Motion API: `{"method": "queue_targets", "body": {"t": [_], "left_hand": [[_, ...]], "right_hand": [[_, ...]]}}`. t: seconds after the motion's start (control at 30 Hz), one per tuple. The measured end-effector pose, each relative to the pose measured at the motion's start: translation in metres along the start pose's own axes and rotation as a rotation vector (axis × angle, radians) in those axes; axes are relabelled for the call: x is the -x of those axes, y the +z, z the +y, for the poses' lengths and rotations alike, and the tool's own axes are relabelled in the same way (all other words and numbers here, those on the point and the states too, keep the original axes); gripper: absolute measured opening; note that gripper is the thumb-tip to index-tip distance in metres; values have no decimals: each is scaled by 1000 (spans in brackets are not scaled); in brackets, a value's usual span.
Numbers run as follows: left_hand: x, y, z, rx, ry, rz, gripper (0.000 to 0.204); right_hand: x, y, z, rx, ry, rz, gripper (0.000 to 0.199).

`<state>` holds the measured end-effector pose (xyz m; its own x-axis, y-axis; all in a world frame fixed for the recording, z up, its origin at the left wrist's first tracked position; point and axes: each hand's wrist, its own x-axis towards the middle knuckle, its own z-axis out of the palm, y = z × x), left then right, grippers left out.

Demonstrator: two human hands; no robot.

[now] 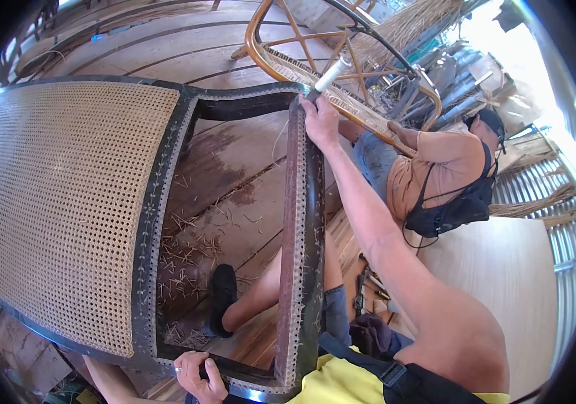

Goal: Repairing the woven cane seat of a wooden chair using hand tools.

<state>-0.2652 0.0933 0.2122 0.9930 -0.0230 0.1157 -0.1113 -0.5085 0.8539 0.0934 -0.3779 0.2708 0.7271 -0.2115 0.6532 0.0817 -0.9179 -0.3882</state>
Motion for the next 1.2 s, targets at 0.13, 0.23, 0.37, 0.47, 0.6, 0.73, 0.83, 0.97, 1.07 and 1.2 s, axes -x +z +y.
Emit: {"method": "queue_targets", "body": {"t": [0.13, 0.23, 0.37, 0.47, 0.6, 0.73, 0.83, 0.97, 1.07, 1.2], "left_hand": [[1, 0, -6, 25, 15, -3, 9], [-1, 4, -1, 34, -10, 9, 9], [0, 3, -4, 32, -33, 11, 9], [-2, -3, 2, 26, -58, -2, 9], [1, -2, -1, 36, -16, 15, 9], [0, 3, -7, 48, -10, 11, 9], [-1, 1, -4, 46, -5, 35, 9], [3, 2, -19, 59, 21, 31, 8], [2, 0, -17, 53, 9, 19, 7], [-4, -1, -7, 37, 6, 1, 7]], "right_hand": [[27, -7, -10, -66, 43, -28, 19], [-9, -8, 9, -14, 165, -29, 24], [-14, 12, 14, 79, 114, 19, 21], [1, 6, -9, 16, 68, 10, 18], [18, -8, -13, -16, -5, -35, 17], [-23, 8, -3, 93, 37, -47, 20], [7, 10, -2, 82, -100, 2, 22], [-19, 3, 0, 96, 57, -111, 25], [-10, 3, -7, 131, 61, -75, 25], [10, -6, -7, -34, 33, -20, 22]]}}
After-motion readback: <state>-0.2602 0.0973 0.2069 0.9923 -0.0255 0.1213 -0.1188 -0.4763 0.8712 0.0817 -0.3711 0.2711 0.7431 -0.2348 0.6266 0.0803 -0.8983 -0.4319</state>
